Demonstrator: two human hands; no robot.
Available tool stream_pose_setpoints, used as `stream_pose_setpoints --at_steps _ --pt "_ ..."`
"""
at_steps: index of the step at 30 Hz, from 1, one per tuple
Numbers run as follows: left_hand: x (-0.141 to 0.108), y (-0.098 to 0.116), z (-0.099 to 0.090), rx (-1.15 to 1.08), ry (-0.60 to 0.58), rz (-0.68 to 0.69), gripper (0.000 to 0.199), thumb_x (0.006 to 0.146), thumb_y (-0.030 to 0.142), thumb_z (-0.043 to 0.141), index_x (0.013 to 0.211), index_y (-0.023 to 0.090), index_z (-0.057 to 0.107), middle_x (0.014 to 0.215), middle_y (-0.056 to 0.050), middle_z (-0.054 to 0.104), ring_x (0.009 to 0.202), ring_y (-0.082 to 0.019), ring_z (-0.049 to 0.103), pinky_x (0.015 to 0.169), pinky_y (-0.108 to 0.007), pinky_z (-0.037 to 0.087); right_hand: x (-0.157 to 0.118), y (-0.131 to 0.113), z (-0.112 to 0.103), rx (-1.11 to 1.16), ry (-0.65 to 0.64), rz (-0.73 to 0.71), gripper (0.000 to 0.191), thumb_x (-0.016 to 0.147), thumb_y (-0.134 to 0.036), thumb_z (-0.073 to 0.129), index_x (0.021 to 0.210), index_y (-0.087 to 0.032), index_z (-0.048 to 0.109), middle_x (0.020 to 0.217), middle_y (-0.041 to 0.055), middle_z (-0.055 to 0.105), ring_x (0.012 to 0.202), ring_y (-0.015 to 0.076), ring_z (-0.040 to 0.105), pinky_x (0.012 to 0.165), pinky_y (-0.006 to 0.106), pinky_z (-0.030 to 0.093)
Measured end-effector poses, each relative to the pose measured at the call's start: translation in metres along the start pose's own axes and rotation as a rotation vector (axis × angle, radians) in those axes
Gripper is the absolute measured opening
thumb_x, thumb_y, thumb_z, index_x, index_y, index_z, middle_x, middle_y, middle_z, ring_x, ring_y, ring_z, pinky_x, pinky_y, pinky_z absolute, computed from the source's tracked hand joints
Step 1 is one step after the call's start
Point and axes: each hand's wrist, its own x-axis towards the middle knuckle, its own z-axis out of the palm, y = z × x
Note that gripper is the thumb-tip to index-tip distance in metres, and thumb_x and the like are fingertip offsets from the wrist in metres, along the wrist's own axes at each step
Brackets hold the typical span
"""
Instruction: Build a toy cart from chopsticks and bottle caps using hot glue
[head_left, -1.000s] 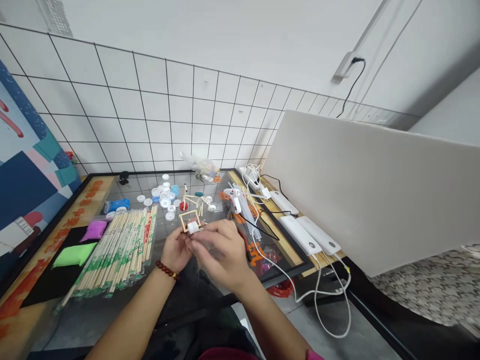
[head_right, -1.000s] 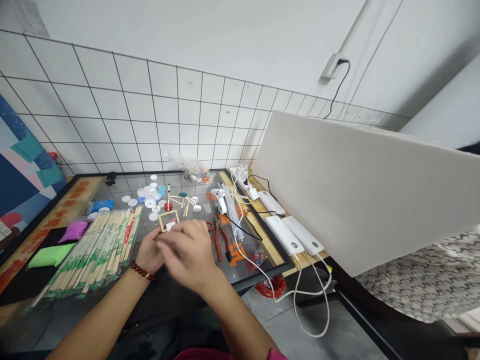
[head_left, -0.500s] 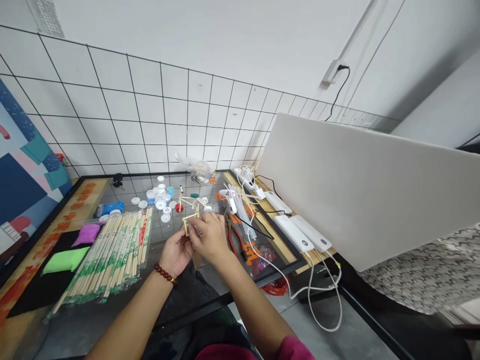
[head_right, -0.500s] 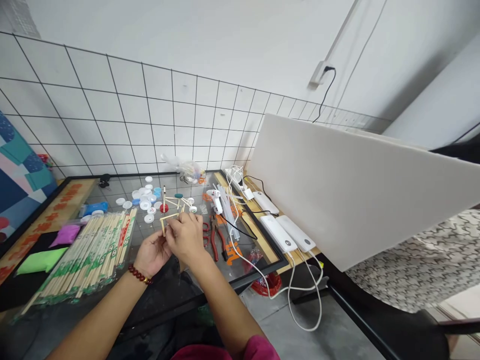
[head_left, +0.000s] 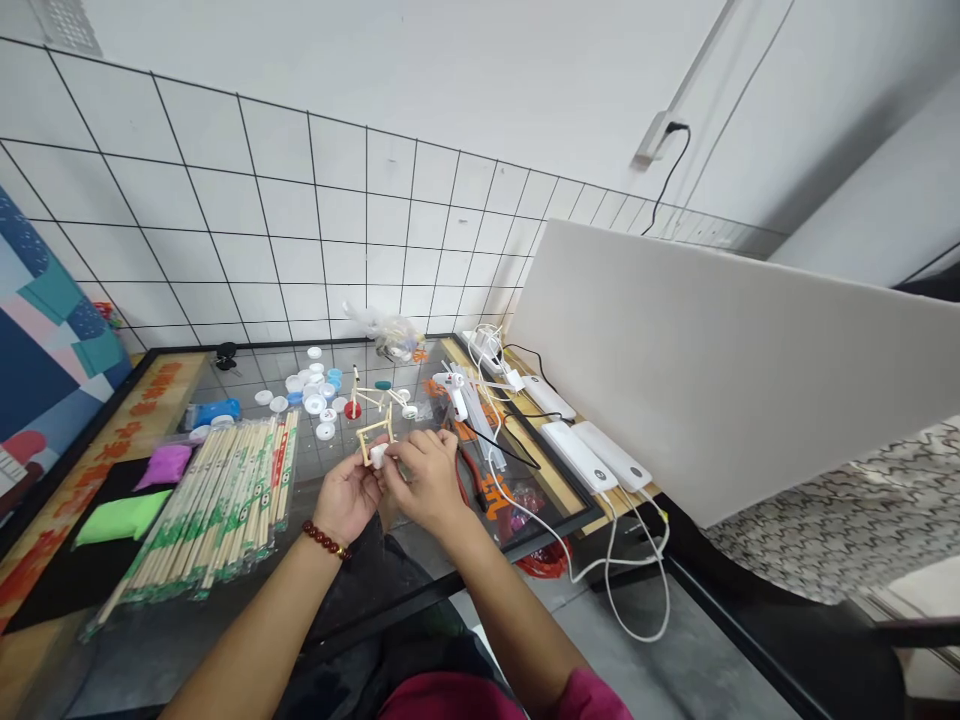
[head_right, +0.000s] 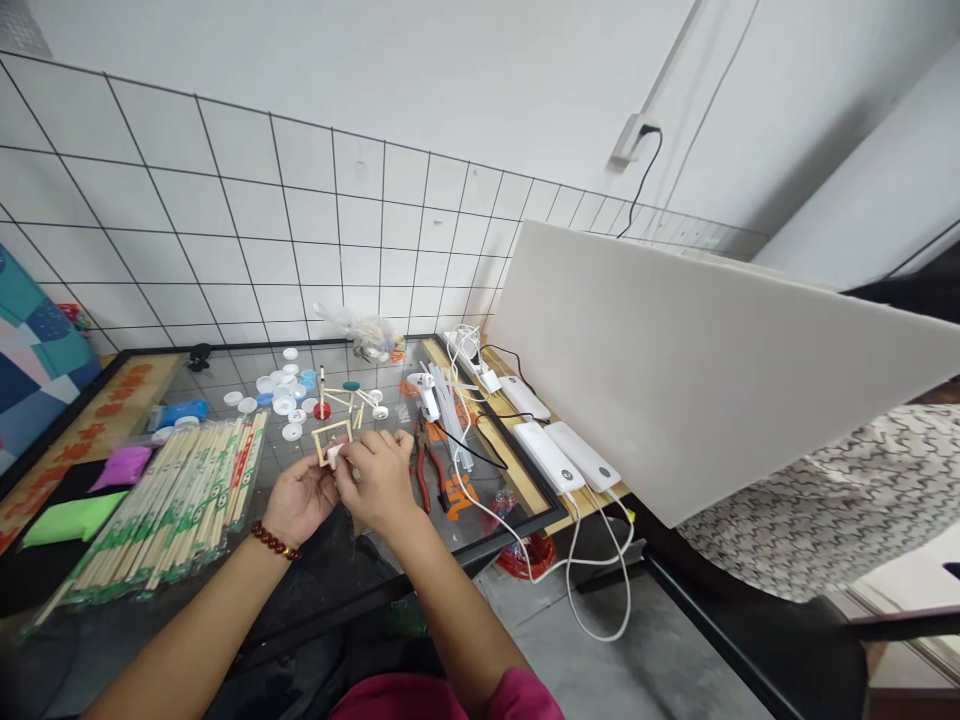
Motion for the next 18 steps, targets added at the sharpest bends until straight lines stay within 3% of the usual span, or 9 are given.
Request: stream_pose_setpoints --at_steps 7,11,15,18 --pt "0.003 0.003 -0.009 0.022 -0.138 0.041 0.032 0.093 0.020 0.046 0.108 0.005 0.070 0.093 -0.019 0.073 0.064 -0.018 0.062 0.057 -0.029 0.054 -0.025 0.017 -0.001 0.162 0.113 0.161 0.020 0.092 -0.027 0.059 0.074 -0.020 0.059 0.073 0.0000 0.064 0.076 0.0165 0.058 0.077 0.033 0.033" --pt "0.003 0.001 -0.010 0.043 -0.167 0.038 0.031 0.092 0.022 0.048 0.105 0.004 0.070 0.091 -0.019 0.072 0.064 -0.018 0.061 0.057 -0.029 0.053 -0.029 0.020 0.006 0.277 0.159 0.178 0.007 0.090 -0.024 0.061 0.086 -0.021 0.065 0.081 0.0021 0.066 0.077 0.0172 0.061 0.073 0.031 0.040" --pt "0.002 0.000 -0.010 0.055 -0.180 0.024 0.032 0.089 0.019 0.052 0.112 0.004 0.068 0.089 -0.016 0.072 0.068 -0.019 0.064 0.062 -0.030 0.056 -0.021 0.014 0.006 0.242 0.211 0.108 0.010 0.089 -0.024 0.061 0.095 -0.022 0.070 0.091 0.0047 0.069 0.087 0.0201 0.062 0.081 0.035 0.042" --pt "0.002 0.000 -0.011 0.067 -0.166 0.031 0.035 0.087 0.017 0.052 0.117 0.005 0.067 0.091 -0.016 0.073 0.070 -0.019 0.065 0.064 -0.031 0.057 -0.020 -0.003 -0.010 0.437 0.243 0.136 0.011 0.091 -0.027 0.059 0.089 -0.022 0.068 0.086 0.0047 0.068 0.083 0.0189 0.061 0.077 0.034 0.045"
